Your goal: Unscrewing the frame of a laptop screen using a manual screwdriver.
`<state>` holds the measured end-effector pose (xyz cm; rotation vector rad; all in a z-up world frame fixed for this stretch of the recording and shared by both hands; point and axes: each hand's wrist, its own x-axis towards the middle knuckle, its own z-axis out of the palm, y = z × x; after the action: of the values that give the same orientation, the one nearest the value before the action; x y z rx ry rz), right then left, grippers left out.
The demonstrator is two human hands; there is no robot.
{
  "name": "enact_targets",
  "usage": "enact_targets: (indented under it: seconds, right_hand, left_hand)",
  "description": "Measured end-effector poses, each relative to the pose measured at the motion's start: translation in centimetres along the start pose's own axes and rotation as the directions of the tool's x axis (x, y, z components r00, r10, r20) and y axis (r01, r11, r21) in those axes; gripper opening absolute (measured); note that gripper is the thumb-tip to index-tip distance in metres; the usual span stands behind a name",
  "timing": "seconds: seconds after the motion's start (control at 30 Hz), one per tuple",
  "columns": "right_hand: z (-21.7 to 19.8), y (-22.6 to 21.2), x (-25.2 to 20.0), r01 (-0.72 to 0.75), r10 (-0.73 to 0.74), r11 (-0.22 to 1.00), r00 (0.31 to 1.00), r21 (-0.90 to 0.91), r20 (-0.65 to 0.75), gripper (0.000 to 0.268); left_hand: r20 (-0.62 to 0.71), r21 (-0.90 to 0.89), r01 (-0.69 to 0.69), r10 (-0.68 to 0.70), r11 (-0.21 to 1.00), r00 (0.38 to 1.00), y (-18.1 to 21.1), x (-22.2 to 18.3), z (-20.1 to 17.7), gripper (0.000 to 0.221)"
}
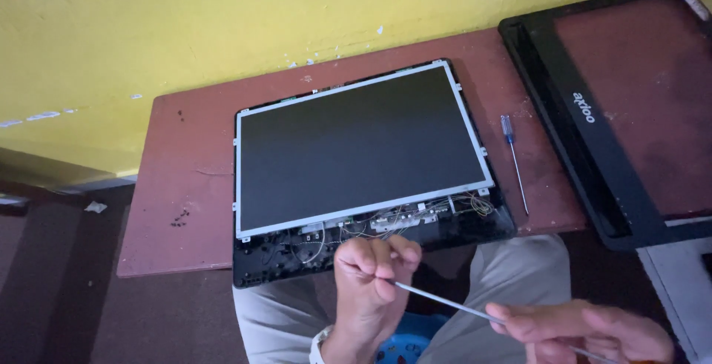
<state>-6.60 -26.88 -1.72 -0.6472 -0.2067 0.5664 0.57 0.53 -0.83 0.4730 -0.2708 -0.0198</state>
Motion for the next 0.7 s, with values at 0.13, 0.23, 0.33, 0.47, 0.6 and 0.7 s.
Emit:
enact_targets:
  seconds: [0.13, 0.23, 0.33, 0.47, 0.6, 0.7]
  right_hand:
    - [0.5, -1.1, -0.2, -0.167, 0.168, 0.986, 0.984, 0.013, -0.057, 0.083]
    - [1.3, -0.6, -0.5, -0.137, 0.151, 0.977, 0.986, 0.164, -0.073, 0.077]
    - [0.8, -1.2, 0.6, -0.255, 0.226, 0.937, 0.963, 0.239, 0.144, 0.074]
    - [4.8, 0.5, 2.5, 0.261, -0.296, 0.949, 0.929, -0.175, -0.222, 0.067]
    - [5.6, -1.8, 6.3, -0.020, -0.932, 0.023, 0.362, -1.000, -0.029, 0.028]
    - [4.6, -6.5, 8.1, -0.085, -0.836, -0.124, 0.546, -0.989, 0.058, 0.007]
  left_hand:
    - [0.016, 0.197, -0.117, 0.116, 0.973, 0.993, 0.4, 0.5, -0.1, 0.026]
    - [0.023, 0.316, -0.107, 0.105, 0.943, 0.994, 1.1, 0.9, 0.2, 0.033]
    - [0.094, 0.252, -0.171, 0.152, 0.953, 0.984, 0.6, 0.6, -1.3, 0.063]
    - [-0.051, 0.249, -0.220, 0.239, 0.943, 0.970, 1.8, 2.7, -3.2, 0.055]
    - [0.130, 0.861, -0.124, 0.022, 0.493, 0.991, 4.1, 7.4, 1.6, 0.013]
    - [0.338, 0.928, -0.295, -0.184, 0.226, 0.923, 2.6, 11.0, 2.5, 0.011]
